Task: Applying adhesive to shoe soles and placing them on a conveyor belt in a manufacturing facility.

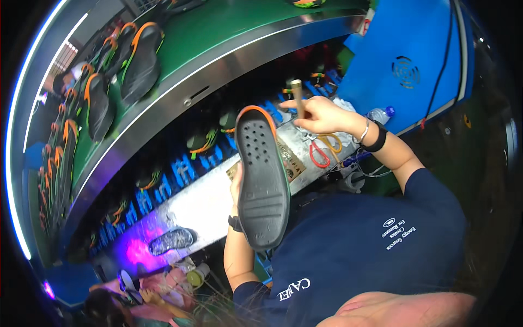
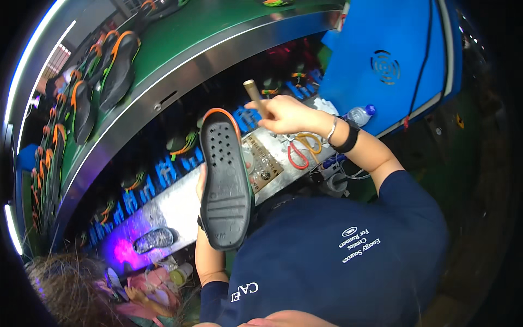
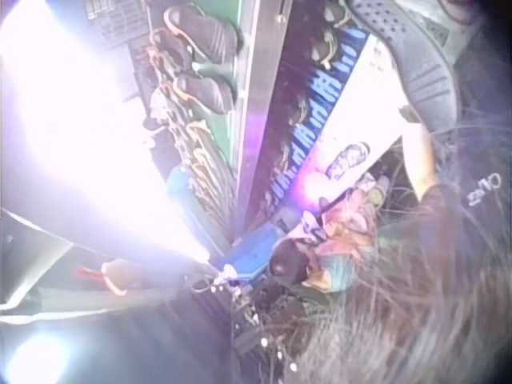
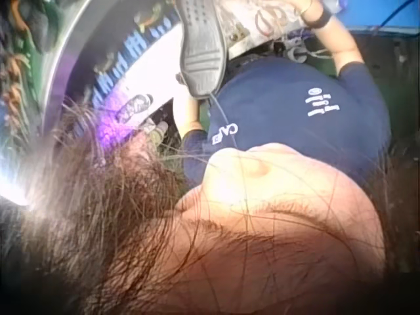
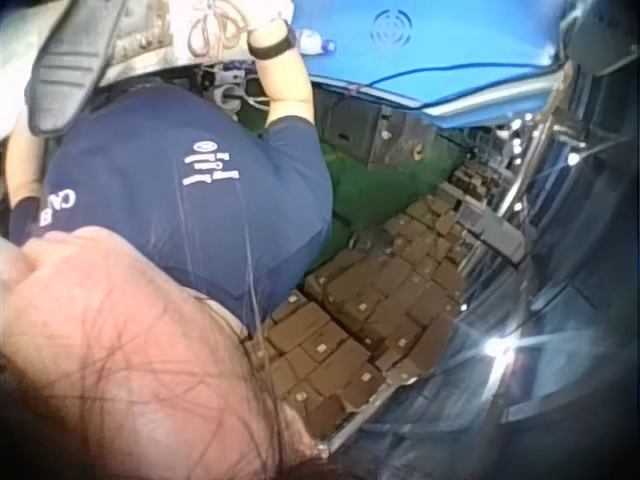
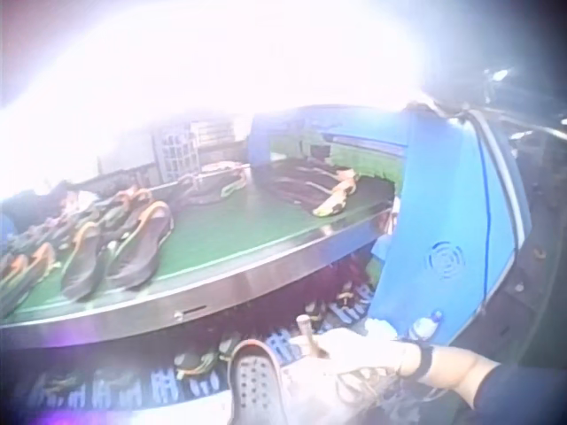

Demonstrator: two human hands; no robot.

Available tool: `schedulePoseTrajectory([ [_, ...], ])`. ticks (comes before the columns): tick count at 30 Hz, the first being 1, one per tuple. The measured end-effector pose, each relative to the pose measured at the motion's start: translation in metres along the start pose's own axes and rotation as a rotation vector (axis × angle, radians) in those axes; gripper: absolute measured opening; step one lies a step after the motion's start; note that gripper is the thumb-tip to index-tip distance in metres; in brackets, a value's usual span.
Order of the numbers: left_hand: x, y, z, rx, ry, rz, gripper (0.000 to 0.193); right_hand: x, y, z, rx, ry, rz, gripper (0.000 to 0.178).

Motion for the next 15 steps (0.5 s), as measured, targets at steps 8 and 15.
schedulePoseTrajectory([
  [8,-0.037,0.035,-0.023,0.090,0.120,0.233,0.047,-0.006,0.025,0.061,0.614,0.097,0.033,0.013],
  [15,-0.066,0.031,-0.015,-0.019,0.393,0.257,0.044,0.012,0.045,0.115,0.592,0.075,0.061,0.014],
])
Point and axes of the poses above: each hand's wrist, its own x-axis towards the middle knuckle, its own z-axis out of the palm, y = z × x, the point moved 3 cm from there along x, towards the middle knuckle, and after that the axes turned 4 degrees about -x, right-handed, at the moved point
